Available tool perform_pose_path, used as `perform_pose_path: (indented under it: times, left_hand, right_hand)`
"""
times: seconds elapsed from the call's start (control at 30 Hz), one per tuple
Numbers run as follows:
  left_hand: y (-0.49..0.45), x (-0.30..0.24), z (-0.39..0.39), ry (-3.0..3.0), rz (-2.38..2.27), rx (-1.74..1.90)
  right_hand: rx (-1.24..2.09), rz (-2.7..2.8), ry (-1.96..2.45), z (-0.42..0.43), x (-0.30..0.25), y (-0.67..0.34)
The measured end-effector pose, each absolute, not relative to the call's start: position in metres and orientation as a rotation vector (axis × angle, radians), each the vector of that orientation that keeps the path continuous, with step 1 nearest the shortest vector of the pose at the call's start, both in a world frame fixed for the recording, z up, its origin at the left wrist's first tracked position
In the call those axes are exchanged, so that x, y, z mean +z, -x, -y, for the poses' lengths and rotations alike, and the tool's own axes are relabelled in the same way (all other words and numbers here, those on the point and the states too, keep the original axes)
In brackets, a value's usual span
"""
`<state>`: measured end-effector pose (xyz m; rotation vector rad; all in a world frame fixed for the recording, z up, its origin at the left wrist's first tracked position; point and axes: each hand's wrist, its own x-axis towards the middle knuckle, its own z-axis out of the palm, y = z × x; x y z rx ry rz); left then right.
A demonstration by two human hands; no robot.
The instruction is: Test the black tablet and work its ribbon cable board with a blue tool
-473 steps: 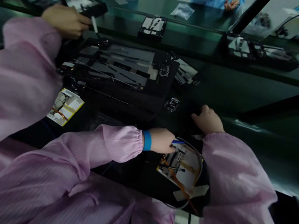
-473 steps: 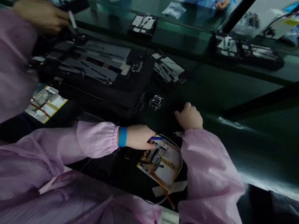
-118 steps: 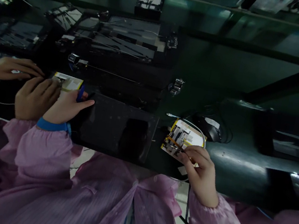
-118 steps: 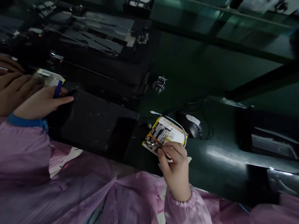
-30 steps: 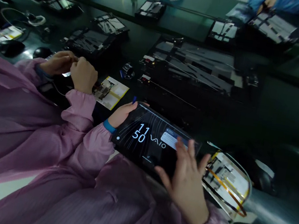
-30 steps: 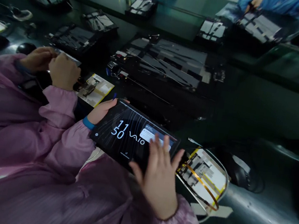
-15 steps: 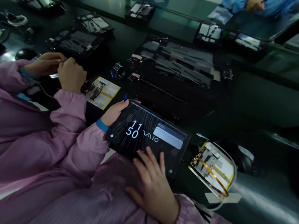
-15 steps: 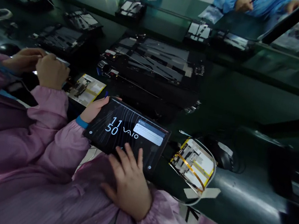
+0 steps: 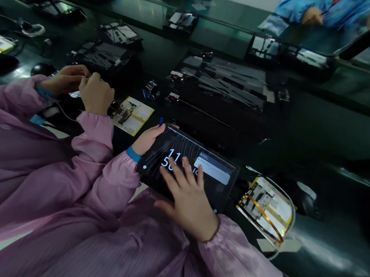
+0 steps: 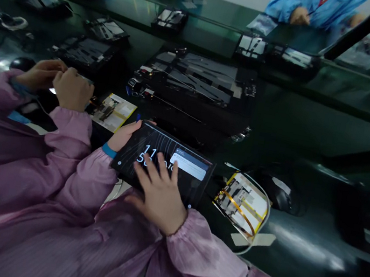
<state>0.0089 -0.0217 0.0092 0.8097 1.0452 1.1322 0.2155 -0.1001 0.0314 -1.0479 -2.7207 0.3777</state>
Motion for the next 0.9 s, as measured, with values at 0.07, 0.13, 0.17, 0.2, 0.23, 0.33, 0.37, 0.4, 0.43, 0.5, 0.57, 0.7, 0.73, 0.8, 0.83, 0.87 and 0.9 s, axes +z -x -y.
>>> perform_pose_path:
  times: [0.07,0.13,0.17,0.2,0.23,0.33,0.37,0.4,0.43,0.5,0.57,0.7,0.73,0.8,0.83,0.87,0.9]
  left_hand:
    - [-0.01,0.01,0.022,-0.806,-1.036,1.14]
    - [-0.01,0.011,0.022,-0.8,-1.039,1.157]
    - [-0.01,0.012,0.022,-0.797,-1.038,1.164]
    - [-0.01,0.012,0.022,-0.793,-1.035,1.171]
    - [-0.01,0.012,0.022,-0.791,-1.029,1.172]
    - [-0.011,0.013,0.022,-0.768,-1.012,1.177]
    - [-0.011,0.013,0.022,-0.754,-1.006,1.182]
    - [-0.011,0.013,0.022,-0.738,-1.001,1.188]
    - [-0.012,0.013,0.023,-0.723,-0.995,1.194]
    - [-0.012,0.012,0.023,-0.706,-0.986,1.2]
    - [-0.012,0.011,0.024,-0.703,-0.975,1.203]
    - [-0.011,0.011,0.023,-0.726,-0.949,1.201]
    - [-0.01,0.011,0.023,-0.74,-0.944,1.197]
    - [-0.009,0.012,0.023,-0.767,-0.942,1.188]
    - [-0.009,0.013,0.023,-0.776,-0.946,1.182]
    - [-0.009,0.013,0.023,-0.78,-0.953,1.178]
    - [-0.009,0.013,0.024,-0.781,-0.961,1.178]
  right_hand:
    - [0.454,2.771,0.901,0.093,0.033,-0.214]
    - [0.419,2.692,1.035,0.082,0.035,-0.214]
    - [0.386,2.638,1.12,0.077,0.036,-0.213]
    - [0.368,2.607,1.156,0.073,0.037,-0.211]
    - [0.383,2.62,1.113,0.071,0.039,-0.209]
    - [0.548,2.784,0.69,0.071,0.043,-0.204]
    - [0.563,2.803,0.618,0.071,0.044,-0.205]
    - [0.528,2.787,0.649,0.072,0.044,-0.207]
    - [0.444,2.736,0.765,0.073,0.043,-0.211]
    - [0.239,2.591,1.024,0.075,0.04,-0.222]
    - [0.134,2.577,1.053,0.079,0.035,-0.233]
    - [0.002,2.621,1.059,0.085,0.026,-0.247]
    - [-0.061,2.527,1.192,0.086,0.024,-0.249]
    - [-0.116,2.353,1.375,0.086,0.023,-0.249]
    - [-0.1,2.349,1.37,0.086,0.022,-0.248]
    - [-0.067,2.404,1.311,0.086,0.023,-0.247]
    - [-0.037,2.477,1.24,0.086,0.023,-0.246]
